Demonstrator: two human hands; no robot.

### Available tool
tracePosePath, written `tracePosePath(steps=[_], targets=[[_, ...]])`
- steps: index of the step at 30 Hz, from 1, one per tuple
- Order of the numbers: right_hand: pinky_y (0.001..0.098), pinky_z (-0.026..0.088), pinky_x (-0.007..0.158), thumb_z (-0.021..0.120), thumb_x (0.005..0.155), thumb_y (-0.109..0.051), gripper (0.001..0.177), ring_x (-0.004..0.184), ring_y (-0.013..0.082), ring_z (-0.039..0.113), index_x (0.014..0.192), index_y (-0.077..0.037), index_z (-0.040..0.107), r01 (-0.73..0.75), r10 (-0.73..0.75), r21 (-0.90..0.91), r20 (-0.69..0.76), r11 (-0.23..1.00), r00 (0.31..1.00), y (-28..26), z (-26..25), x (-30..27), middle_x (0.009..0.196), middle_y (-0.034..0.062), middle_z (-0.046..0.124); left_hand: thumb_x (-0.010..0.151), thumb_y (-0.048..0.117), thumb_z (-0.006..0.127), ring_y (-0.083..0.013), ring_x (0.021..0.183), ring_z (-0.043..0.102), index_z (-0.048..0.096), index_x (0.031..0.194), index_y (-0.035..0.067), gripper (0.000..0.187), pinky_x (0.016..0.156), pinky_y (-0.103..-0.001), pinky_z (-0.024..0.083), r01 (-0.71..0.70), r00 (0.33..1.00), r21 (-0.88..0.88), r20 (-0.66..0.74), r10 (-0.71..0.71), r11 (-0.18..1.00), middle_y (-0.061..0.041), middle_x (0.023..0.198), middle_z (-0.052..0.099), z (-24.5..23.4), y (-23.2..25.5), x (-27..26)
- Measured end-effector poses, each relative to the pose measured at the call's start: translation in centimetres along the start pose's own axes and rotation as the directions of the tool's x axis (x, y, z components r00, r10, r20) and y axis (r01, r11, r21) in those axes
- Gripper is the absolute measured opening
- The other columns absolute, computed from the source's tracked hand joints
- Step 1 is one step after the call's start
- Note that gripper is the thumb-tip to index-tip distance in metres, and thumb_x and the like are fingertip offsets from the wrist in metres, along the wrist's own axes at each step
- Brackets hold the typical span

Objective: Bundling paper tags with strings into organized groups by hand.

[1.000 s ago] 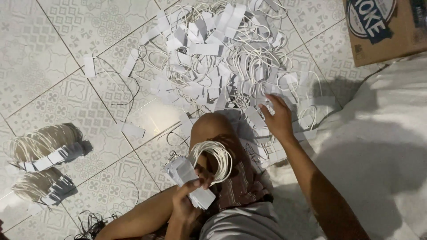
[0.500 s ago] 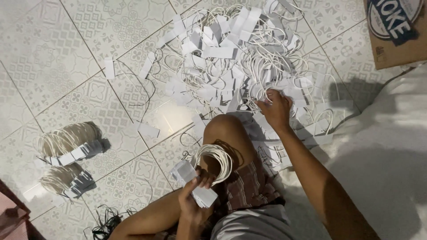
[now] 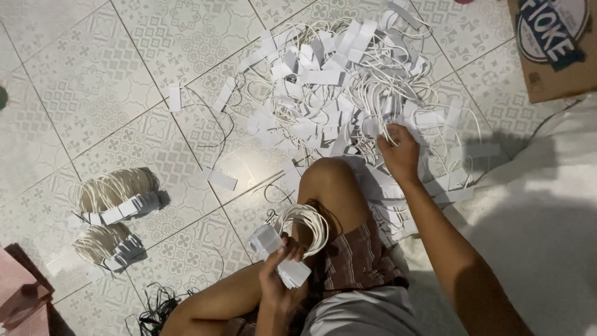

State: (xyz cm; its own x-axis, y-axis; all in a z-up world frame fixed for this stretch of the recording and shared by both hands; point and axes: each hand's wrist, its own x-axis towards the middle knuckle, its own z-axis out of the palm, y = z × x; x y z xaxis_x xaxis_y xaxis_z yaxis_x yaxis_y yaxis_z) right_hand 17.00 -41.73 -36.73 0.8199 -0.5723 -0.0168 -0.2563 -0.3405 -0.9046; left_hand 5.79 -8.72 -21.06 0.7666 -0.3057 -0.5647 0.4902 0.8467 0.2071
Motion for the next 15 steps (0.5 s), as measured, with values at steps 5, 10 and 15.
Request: tracePosePath(steps=[5,10,15], targets=[[0.0342,0.049,0.067,0.078,0.095,-0.009,0.018,0.073,0.0226,0.063,0.108,0.003,0.074,0.309,-0.320,-0.149,-0.061,0.939,0.945,-7.2,-4.3,-2.0,0.085,0.0129,0.071,0.085,0.006,0.061,-0.0157,0.072,0.046,0.059,0.106,0.004,0.021,0.072,-0.028,0.039,-0.073,0.997,0.112,-0.014,0.075,0.991,-0.002,0.073,0.046,-1.8,1.1,-0.2],[0.0262,0.048,0.075,0.070,0.100,-0.005,0.014,0.082,0.0142,0.059,0.112,0.002,0.066,0.123,-0.125,0.113,0.012,0.986,0.992,-9.4,-6.0,-2.9,0.095,0.0073,0.067,0.087,0.005,0.060,-0.0155,0.074,0.048,0.059,0.106,0.006,0.020,0.074,-0.027,0.039,-0.066,0.998,0.089,0.017,0.065,0.994,-0.001,0.073,0.046,-2.0,1.6,-0.6],[0.0247,0.050,0.081,0.056,0.104,-0.001,0.027,0.084,0.0149,0.060,0.130,0.001,0.052,-0.060,0.004,0.400,0.139,0.914,0.990,-15.4,-7.9,-4.1,0.095,0.0093,0.062,0.088,0.006,0.062,-0.0157,0.078,0.050,0.058,0.105,0.010,0.017,0.078,-0.026,0.040,-0.004,0.999,0.003,0.032,0.004,1.000,-0.002,0.075,0.048,-2.0,1.9,-0.8]])
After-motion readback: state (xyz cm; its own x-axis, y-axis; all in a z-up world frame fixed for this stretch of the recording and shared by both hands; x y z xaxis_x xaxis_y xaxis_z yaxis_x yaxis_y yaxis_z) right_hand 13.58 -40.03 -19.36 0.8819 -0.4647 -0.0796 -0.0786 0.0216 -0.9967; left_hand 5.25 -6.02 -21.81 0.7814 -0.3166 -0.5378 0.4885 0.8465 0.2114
